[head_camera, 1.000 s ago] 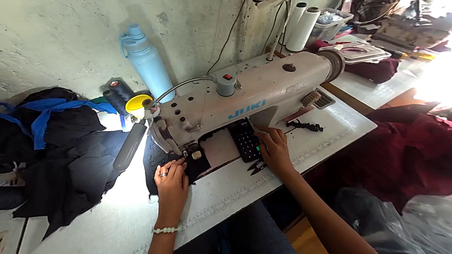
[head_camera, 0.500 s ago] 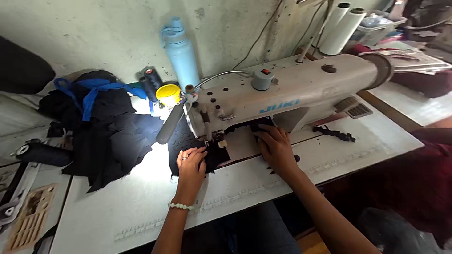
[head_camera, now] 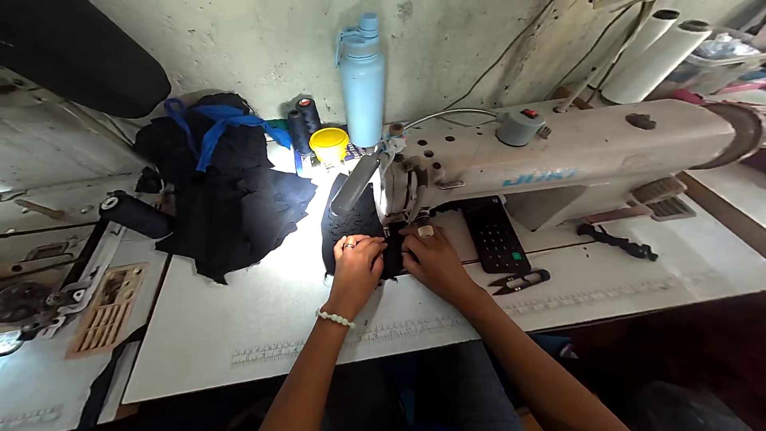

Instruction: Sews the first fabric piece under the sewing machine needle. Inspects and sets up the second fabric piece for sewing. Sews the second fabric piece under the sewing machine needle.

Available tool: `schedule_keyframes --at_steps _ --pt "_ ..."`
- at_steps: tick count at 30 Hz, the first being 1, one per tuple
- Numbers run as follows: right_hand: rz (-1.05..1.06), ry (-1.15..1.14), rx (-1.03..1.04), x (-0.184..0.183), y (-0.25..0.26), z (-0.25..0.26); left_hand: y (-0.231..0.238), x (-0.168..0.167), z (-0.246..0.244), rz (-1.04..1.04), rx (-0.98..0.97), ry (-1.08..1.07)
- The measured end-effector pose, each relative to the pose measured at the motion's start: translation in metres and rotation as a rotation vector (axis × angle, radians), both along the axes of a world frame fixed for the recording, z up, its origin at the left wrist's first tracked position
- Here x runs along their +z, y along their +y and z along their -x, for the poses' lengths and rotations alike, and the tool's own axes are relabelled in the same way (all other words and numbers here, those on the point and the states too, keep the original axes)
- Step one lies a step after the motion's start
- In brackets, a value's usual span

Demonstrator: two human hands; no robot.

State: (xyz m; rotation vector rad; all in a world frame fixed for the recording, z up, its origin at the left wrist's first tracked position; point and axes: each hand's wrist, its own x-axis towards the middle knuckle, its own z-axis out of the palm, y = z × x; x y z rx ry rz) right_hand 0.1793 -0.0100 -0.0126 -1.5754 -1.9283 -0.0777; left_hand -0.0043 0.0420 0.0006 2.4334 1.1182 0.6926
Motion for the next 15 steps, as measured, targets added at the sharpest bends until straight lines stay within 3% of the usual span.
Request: schedule_keyframes --at_steps 4,8,15 --pt "-0.087 0.034 -0.042 -0.001 -0.002 0.008 0.011 -0.003 -0.009 -0.24 -0.016 -0.05" --pt "-0.065 0.111 -0.051 0.006 0.002 0.012 0.026 -0.006 -0.017 -0.35 -0.105 -0.027" --pt "0.251 0.459 -0.123 0.019 0.008 0.012 0.035 -0.004 -0.014 -0.094 -0.088 -0.119"
